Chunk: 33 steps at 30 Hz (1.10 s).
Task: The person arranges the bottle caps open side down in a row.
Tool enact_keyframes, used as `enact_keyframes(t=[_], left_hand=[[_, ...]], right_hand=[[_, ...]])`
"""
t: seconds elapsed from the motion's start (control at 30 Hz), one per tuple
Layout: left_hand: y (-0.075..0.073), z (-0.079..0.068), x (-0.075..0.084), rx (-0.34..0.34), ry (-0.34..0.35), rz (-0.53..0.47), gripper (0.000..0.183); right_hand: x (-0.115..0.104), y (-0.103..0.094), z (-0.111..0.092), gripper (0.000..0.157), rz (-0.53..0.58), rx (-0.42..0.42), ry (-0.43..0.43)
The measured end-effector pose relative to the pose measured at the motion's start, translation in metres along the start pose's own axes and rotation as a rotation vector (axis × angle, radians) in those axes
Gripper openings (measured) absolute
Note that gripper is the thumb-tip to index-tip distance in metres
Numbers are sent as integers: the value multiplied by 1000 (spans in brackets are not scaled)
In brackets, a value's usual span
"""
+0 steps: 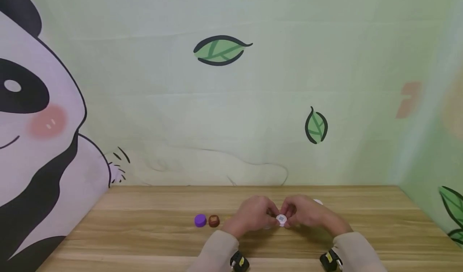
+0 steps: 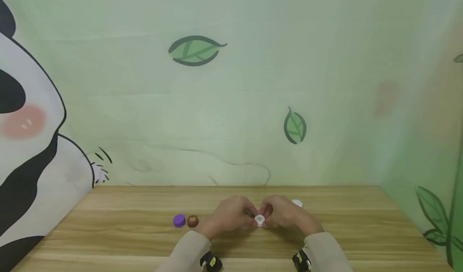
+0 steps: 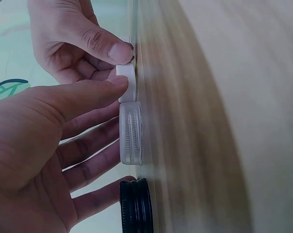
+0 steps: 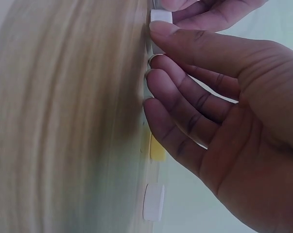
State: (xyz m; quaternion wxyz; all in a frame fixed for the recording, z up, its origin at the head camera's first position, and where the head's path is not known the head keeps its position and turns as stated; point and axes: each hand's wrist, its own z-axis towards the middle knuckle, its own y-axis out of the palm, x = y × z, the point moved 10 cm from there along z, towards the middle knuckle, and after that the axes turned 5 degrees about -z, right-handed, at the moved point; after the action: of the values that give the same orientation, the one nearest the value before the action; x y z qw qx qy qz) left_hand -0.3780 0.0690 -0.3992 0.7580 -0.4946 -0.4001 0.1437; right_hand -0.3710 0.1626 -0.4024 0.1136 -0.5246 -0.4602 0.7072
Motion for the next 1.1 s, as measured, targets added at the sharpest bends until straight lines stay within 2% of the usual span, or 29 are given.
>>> enact_keyframes(t=[0.1,0.4,0.57,0.77,0.9,1.0,1.1], left_hand=[[1,1,0,1,6,15,13],[1,1,-1,-4,-1,17,13],[-2,0,1,-14,10,-14,11],[-5,1,-2,-20,1,-70,12],[-4,2,-5,-4,-25,-102,18],[-5,4,-7,19,-42,-121,21],[-7,7,-6,50,-54,-127,24]], right_hand=[[2,0,-1,24,-7,-1,33],[-1,-1,-1,25,0,-8,34],[0,-2,-1,24,-13,-18,38],[-1,-5,-2,22,-11,-13,-4],[-2,-11,-4,21,-7,17,-43],[-2,-21,-6,20,-34,74,-61],[3,-32,-6,19,-68,133,-17]])
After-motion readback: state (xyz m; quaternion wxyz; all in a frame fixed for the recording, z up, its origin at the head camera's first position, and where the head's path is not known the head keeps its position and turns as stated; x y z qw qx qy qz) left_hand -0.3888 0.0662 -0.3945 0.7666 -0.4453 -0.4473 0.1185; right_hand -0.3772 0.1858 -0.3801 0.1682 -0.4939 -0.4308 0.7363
